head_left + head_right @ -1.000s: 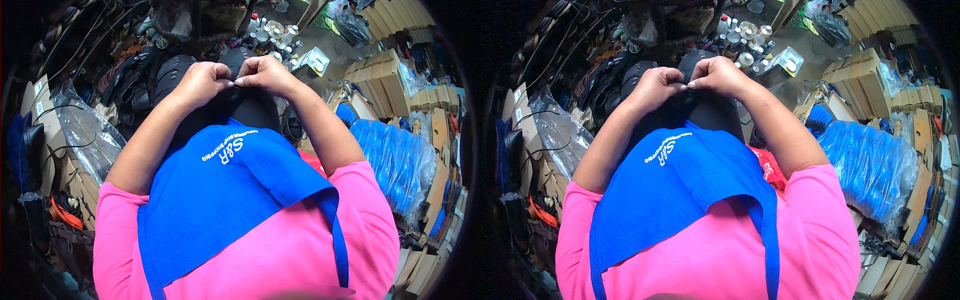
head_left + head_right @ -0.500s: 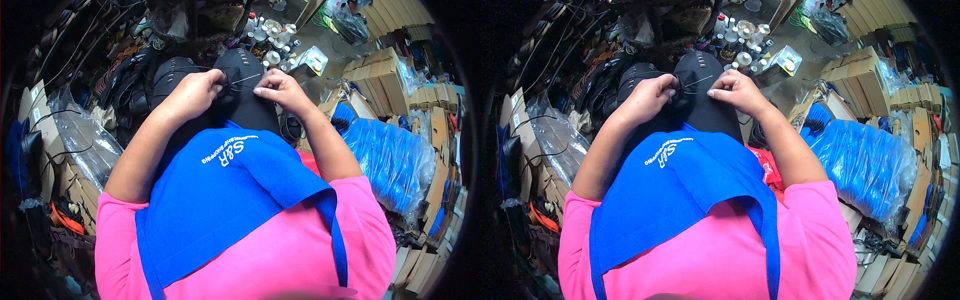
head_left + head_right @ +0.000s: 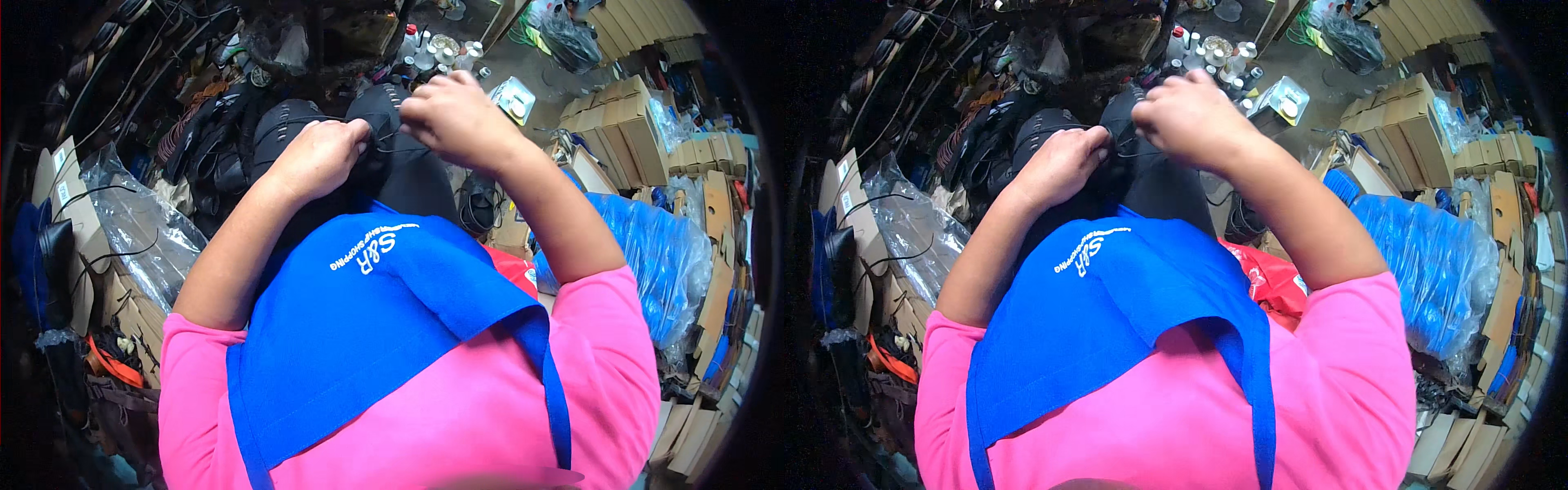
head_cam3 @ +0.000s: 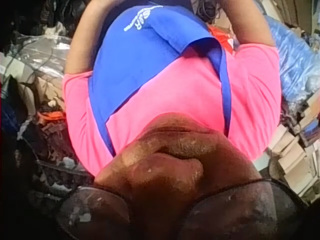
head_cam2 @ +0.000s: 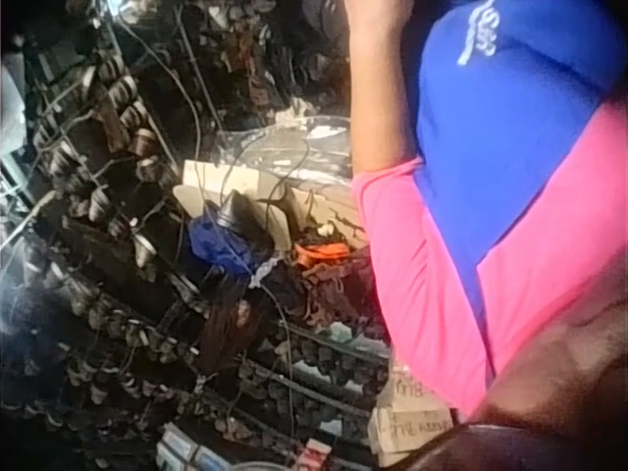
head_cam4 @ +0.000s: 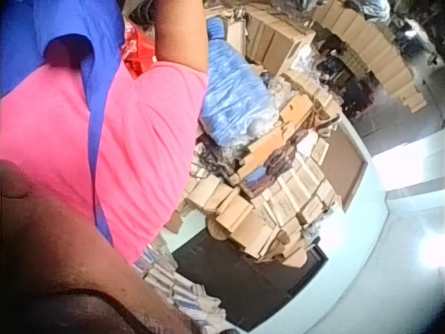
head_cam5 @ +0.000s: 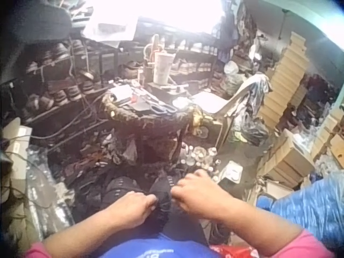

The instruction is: Stitch the components of a shoe upper together using a needle and thread.

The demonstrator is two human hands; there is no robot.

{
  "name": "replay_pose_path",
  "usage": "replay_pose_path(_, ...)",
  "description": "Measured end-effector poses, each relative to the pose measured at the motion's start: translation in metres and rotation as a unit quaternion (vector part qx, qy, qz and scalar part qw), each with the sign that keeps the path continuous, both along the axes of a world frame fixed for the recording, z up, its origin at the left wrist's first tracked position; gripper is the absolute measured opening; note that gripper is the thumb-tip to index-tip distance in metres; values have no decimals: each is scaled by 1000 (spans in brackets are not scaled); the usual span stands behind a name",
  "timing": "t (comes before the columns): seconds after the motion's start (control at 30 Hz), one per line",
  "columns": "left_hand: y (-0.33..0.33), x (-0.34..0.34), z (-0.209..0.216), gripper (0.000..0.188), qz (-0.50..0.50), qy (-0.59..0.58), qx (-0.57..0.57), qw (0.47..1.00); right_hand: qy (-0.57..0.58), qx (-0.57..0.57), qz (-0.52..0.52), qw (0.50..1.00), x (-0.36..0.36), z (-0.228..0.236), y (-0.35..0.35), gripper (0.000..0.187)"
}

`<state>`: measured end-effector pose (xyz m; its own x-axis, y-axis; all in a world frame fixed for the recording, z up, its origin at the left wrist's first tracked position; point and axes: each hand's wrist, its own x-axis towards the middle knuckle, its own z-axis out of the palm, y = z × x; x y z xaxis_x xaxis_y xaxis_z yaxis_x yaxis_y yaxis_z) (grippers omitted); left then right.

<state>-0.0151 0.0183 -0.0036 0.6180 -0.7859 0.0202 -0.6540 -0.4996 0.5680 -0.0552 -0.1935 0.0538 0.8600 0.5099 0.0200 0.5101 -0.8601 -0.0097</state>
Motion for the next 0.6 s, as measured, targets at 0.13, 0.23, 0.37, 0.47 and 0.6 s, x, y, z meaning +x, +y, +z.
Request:
replay_pose_path(0.13, 4, 2, -11, 12, -9, -12, -34, 999, 37, -102, 58, 992, 1, -10, 19, 7)
replay_pose_path(0.23, 8, 0, -22, 10, -5, -17, -58, 998, 59, -85, 45, 994, 2, -17, 17, 10)
replay_pose_path(0.37, 10, -3, -26, 7, -2, -38, -77, 996, 66, -53, 23, 996, -2, -20, 17, 8)
replay_pose_path(0.47, 23, -3, -16, 9, -34, -58, -58, 996, 88, 2, 35, 996, 1, -26, 11, 5)
replay_pose_path(0.6, 71, -1, -22, 14, -10, -117, 25, 993, 75, 19, 1, 997, -5, -37, -24, 7)
